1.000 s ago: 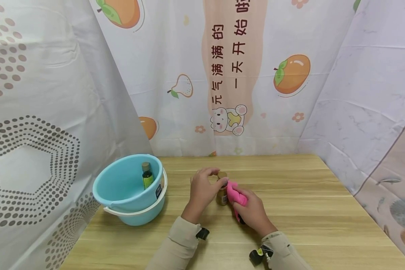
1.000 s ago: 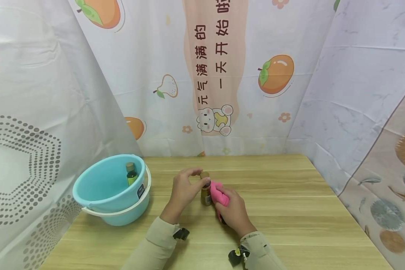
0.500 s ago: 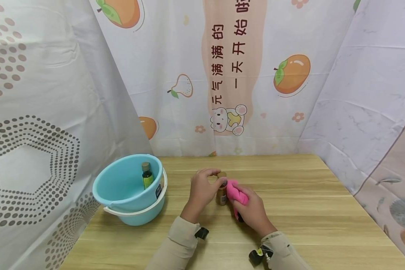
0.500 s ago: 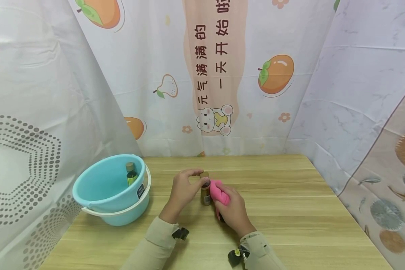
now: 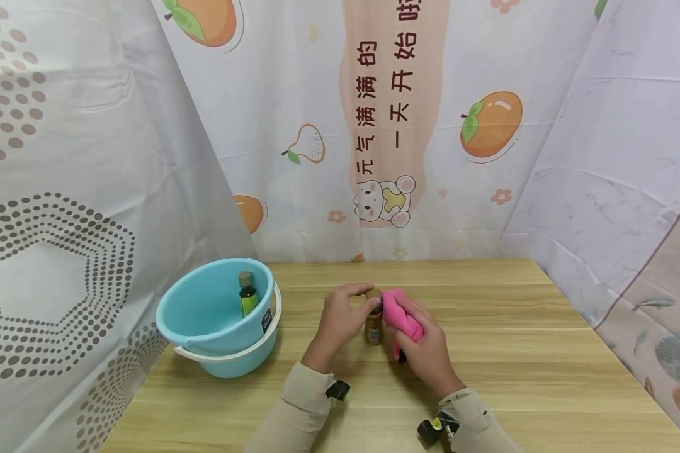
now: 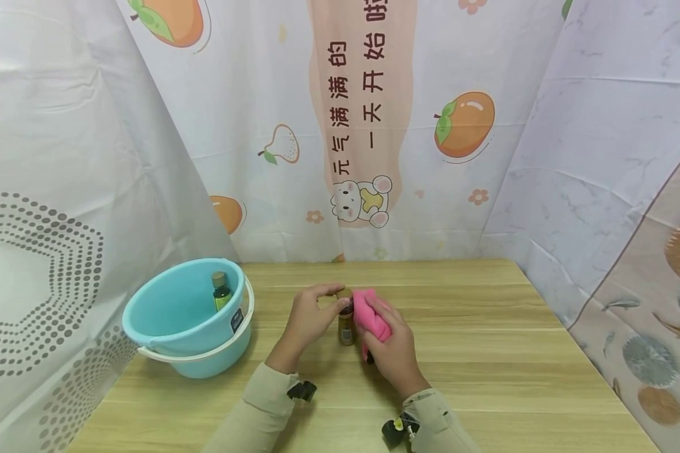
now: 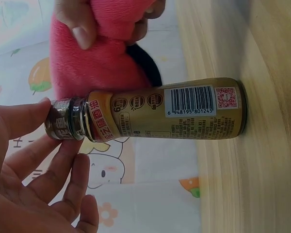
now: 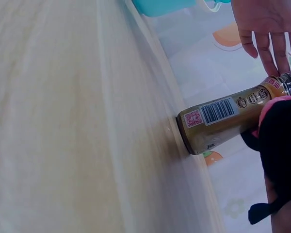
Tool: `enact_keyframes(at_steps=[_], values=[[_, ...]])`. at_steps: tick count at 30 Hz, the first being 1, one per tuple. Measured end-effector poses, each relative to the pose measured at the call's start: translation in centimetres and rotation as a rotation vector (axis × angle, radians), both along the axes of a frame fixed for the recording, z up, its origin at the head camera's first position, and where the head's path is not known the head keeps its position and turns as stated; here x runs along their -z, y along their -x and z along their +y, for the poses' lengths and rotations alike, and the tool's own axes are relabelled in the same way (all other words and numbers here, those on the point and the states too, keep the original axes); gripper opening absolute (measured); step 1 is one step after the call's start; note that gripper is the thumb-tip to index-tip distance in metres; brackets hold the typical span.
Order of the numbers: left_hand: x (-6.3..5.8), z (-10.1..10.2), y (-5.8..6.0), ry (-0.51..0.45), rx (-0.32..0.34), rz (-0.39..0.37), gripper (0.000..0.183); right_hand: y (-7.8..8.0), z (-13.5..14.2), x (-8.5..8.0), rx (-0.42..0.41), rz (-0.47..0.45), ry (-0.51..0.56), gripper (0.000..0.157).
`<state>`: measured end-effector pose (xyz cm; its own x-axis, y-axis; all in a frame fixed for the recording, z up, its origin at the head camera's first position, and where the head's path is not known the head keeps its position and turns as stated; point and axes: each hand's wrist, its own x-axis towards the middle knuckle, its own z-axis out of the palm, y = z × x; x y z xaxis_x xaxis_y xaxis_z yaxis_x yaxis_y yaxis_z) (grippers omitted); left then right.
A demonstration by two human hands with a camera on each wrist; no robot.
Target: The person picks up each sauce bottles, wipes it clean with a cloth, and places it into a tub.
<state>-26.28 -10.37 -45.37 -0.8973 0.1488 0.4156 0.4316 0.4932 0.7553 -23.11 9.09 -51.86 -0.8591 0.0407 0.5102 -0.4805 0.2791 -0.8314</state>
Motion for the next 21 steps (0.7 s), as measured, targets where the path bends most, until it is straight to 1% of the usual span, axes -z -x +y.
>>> enact_keyframes(at_steps=[5, 8, 14, 21], values=[[-0.01, 0.01, 0.02, -0.002, 0.017, -0.004, 0.034, -0.16, -0.05, -0.17, -0.022, 0.028, 0.000, 0.058], [-0.04, 0.02, 0.00, -0.011, 0.019, -0.011, 0.034, -0.12, -0.04, -0.09, -0.024, 0.016, -0.030, 0.057], [-0.06, 0.07, -0.04, -0.022, 0.014, -0.018, 0.033, 0.11, 0.00, 0.40, 0.026, -0.062, -0.125, 0.058], [-0.11, 0.08, -0.03, -0.003, 0.004, -0.016, 0.033, 0.25, 0.10, 0.61, 0.041, -0.169, -0.197, 0.054]])
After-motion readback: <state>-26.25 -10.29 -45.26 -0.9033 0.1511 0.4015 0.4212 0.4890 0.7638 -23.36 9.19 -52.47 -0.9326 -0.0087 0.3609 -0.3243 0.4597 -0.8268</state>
